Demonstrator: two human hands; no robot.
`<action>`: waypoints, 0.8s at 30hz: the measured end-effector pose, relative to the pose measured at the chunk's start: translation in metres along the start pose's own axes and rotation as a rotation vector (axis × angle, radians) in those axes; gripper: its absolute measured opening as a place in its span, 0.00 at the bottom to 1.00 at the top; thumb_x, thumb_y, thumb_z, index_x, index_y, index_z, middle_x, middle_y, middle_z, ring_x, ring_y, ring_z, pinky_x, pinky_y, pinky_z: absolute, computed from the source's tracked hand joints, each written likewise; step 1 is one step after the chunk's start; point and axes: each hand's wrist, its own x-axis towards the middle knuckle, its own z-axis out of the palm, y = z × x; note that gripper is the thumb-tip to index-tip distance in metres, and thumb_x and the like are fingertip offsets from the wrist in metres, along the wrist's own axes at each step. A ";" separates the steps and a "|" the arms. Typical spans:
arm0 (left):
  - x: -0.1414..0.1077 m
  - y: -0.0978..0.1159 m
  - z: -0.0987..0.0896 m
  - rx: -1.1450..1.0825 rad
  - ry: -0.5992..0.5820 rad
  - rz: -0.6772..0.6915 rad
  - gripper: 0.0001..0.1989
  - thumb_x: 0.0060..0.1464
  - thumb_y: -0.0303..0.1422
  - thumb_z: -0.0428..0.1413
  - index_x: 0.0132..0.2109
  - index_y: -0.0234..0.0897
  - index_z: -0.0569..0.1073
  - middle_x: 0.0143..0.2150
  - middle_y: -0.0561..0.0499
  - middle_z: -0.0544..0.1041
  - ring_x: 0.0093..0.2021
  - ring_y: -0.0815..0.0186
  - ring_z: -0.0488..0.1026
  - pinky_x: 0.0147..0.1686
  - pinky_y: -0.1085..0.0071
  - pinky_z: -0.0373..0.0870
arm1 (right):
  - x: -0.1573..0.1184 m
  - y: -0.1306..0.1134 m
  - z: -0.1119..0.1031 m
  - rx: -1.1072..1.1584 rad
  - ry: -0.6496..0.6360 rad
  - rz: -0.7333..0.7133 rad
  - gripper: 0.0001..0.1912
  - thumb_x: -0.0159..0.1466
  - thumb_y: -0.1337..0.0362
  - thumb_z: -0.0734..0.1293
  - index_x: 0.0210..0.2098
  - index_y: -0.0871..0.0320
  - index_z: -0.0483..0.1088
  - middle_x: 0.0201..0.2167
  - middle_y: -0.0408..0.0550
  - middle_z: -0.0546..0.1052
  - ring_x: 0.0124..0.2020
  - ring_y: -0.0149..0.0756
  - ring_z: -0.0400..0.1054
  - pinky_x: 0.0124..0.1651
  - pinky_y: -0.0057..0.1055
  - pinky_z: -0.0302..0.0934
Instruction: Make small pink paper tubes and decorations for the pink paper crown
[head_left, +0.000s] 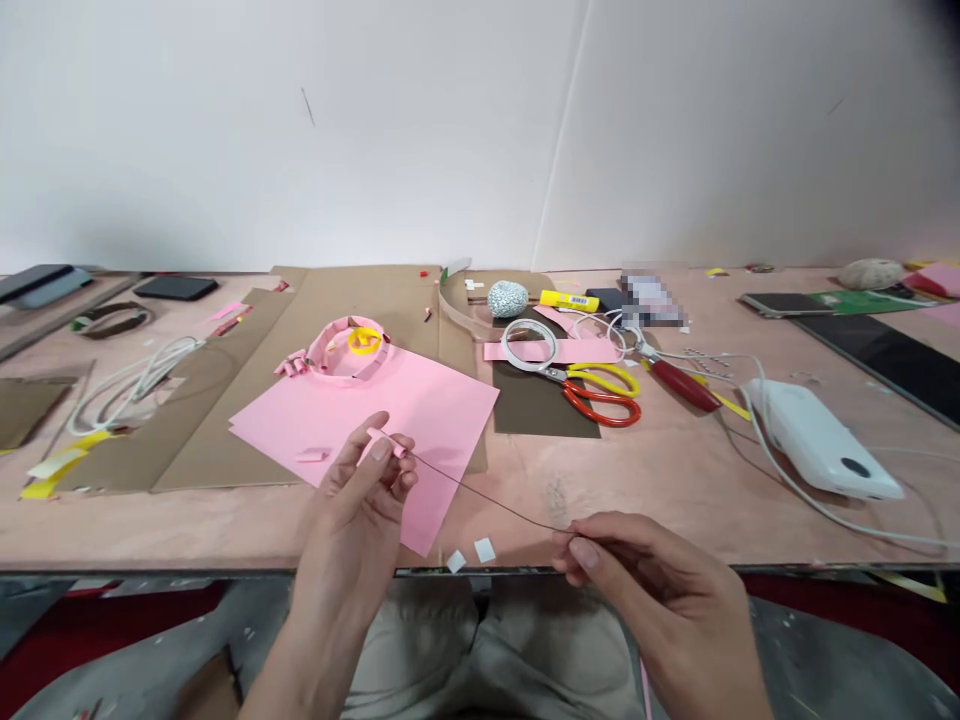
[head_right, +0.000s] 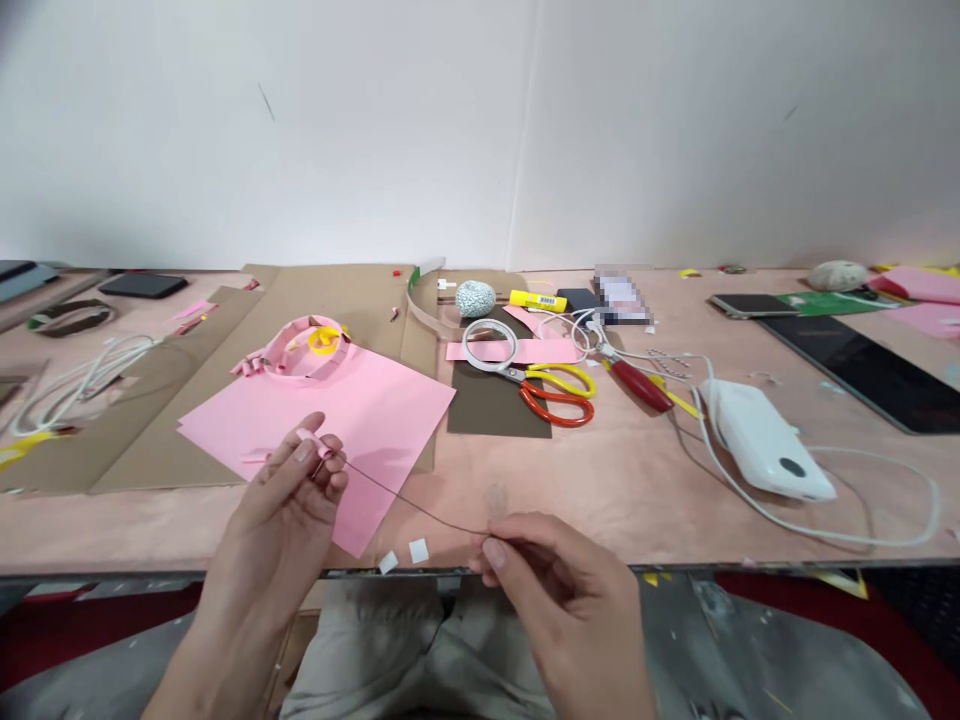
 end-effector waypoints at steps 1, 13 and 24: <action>0.000 0.000 -0.001 -0.007 -0.006 -0.011 0.16 0.52 0.25 0.66 0.48 0.35 0.77 0.35 0.50 0.77 0.32 0.73 0.74 0.32 0.82 0.76 | -0.002 -0.002 0.003 -0.010 0.015 -0.019 0.08 0.55 0.57 0.77 0.30 0.54 0.81 0.27 0.49 0.82 0.27 0.38 0.76 0.31 0.28 0.73; -0.005 0.001 0.000 0.044 -0.201 -0.132 0.11 0.52 0.28 0.67 0.44 0.36 0.79 0.33 0.49 0.79 0.29 0.73 0.75 0.33 0.81 0.77 | 0.006 0.002 0.034 0.119 -0.212 -0.069 0.02 0.61 0.62 0.74 0.34 0.51 0.81 0.27 0.45 0.81 0.27 0.36 0.77 0.30 0.26 0.74; -0.008 -0.003 0.002 0.138 -0.176 -0.098 0.10 0.51 0.32 0.68 0.42 0.36 0.82 0.33 0.48 0.82 0.29 0.71 0.78 0.31 0.80 0.77 | 0.015 0.001 0.077 0.257 -0.279 -0.078 0.02 0.62 0.65 0.73 0.34 0.56 0.79 0.29 0.46 0.81 0.27 0.33 0.76 0.30 0.24 0.71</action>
